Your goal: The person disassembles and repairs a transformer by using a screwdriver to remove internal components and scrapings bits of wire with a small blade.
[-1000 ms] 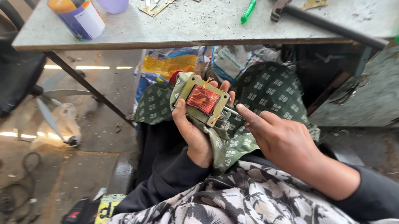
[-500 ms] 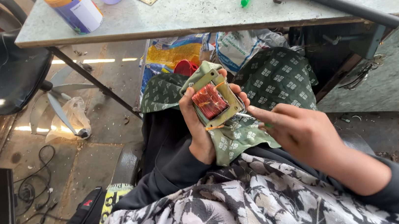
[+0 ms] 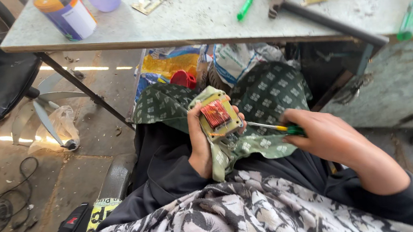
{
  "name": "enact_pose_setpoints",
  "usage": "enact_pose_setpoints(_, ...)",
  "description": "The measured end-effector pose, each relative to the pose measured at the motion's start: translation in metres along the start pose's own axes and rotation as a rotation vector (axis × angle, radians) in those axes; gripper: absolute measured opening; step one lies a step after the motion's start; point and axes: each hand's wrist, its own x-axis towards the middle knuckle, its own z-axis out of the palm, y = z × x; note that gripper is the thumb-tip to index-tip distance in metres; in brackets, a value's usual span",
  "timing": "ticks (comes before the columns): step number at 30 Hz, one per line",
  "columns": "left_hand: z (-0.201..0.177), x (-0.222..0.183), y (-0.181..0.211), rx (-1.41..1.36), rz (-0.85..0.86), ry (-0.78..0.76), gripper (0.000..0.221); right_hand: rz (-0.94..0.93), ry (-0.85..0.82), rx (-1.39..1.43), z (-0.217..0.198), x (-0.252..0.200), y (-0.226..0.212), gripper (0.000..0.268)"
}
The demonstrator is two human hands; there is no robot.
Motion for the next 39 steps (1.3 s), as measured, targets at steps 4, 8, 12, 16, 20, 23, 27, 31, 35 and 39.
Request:
enact_pose_setpoints(4, -0.003, 0.001, 0.001, 0.082, -0.027, 0.063, 0.068, 0.038, 0.119, 0.170, 0.006, 0.013, 0.015, 0.038)
enact_pose_setpoints(8, -0.007, -0.004, -0.005, 0.092, -0.126, 0.032, 0.056, -0.031, 0.041, 0.674, 0.056, 0.045, 0.022, 0.035)
enact_pose_setpoints(12, -0.010, -0.003, -0.010, 0.087, -0.207, 0.032, 0.048, 0.181, -0.172, 1.191, 0.097, 0.068, 0.029, 0.026)
enact_pose_setpoints(16, -0.016, 0.001, -0.011, 0.039, -0.253, 0.048, 0.046, 0.160, -0.169, 1.193, 0.105, 0.072, 0.038, 0.022)
enact_pose_setpoints(20, -0.019, 0.006, -0.008, 0.000, -0.226, 0.049, 0.046, 0.074, -0.116, 1.106, 0.101, 0.076, 0.037, 0.020)
enact_pose_setpoints(23, -0.023, 0.006, -0.007, 0.016, -0.202, 0.033, 0.043, 0.132, -0.178, 1.184, 0.105, 0.079, 0.032, 0.017)
enact_pose_setpoints(27, -0.027, 0.007, -0.007, 0.009, -0.198, 0.050, 0.041, 0.078, -0.188, 1.226, 0.107, 0.082, 0.031, 0.013)
enact_pose_setpoints(31, -0.030, 0.007, -0.005, -0.001, -0.162, 0.046, 0.043, 0.077, -0.214, 1.212, 0.108, 0.089, 0.031, 0.012)
enact_pose_setpoints(35, -0.029, 0.002, 0.001, -0.038, -0.158, 0.040, 0.051, 0.056, -0.229, 1.177, 0.107, 0.097, 0.031, 0.012)
enact_pose_setpoints(39, -0.024, -0.002, 0.010, -0.057, -0.080, 0.056, 0.061, 0.043, -0.246, 1.170, 0.106, 0.103, 0.023, 0.011)
